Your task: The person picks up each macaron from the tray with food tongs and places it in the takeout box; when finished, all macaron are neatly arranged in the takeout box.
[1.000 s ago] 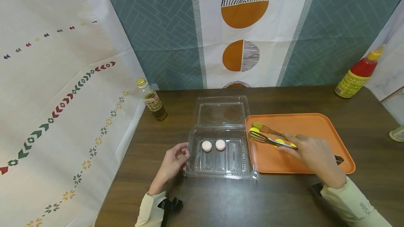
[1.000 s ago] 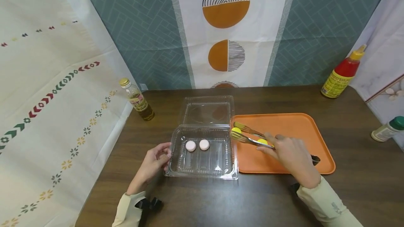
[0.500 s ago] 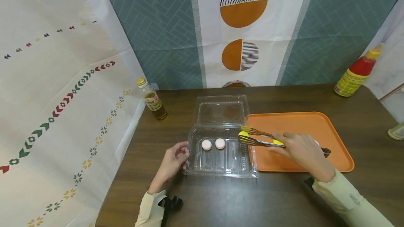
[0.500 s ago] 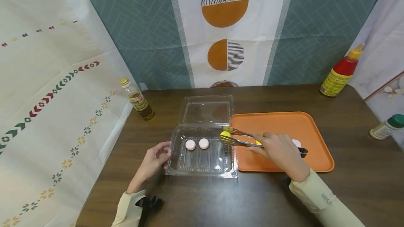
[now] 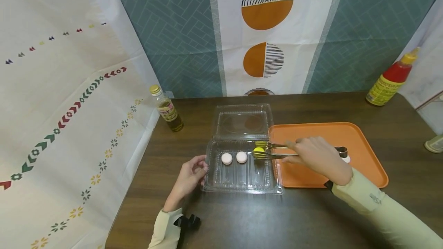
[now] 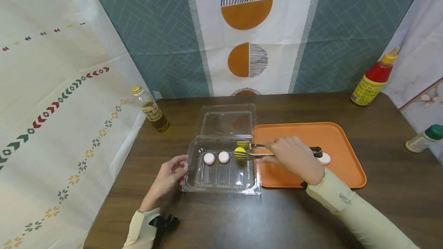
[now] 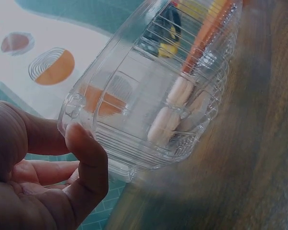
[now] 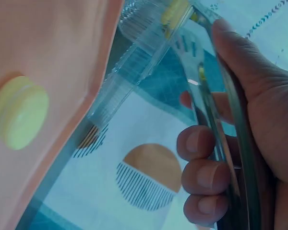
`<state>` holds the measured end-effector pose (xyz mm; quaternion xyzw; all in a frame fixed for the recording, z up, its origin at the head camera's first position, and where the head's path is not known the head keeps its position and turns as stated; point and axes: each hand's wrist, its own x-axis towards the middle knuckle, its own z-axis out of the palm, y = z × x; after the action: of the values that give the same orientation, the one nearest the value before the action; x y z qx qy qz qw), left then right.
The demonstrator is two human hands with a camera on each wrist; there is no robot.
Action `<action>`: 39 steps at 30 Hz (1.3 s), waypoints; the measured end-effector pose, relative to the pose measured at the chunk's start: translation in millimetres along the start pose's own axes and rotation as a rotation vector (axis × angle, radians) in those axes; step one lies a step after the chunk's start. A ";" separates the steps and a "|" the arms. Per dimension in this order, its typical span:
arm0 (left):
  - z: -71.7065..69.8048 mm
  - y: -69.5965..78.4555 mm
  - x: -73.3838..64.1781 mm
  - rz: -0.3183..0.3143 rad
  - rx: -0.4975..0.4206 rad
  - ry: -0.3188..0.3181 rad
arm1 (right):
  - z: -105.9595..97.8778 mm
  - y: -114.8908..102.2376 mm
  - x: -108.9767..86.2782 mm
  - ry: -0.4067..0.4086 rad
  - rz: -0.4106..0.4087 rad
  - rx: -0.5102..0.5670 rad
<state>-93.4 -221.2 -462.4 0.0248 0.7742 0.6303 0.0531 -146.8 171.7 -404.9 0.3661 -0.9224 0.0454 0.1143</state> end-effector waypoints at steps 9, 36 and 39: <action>0.8 -1.5 1.8 0.031 -0.020 -0.035 | -3.1 -6.6 16.4 -0.062 -0.026 -0.027; -1.0 -1.0 0.5 0.018 -0.003 -0.022 | -12.9 -18.5 24.3 -0.127 0.083 0.036; -1.0 -0.3 -0.2 0.010 -0.004 -0.014 | -14.4 -17.0 18.5 -0.124 0.104 0.067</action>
<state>-93.4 -222.3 -462.5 0.0328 0.7724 0.6319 0.0553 -145.7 149.4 -386.4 0.3233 -0.9435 0.0593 0.0423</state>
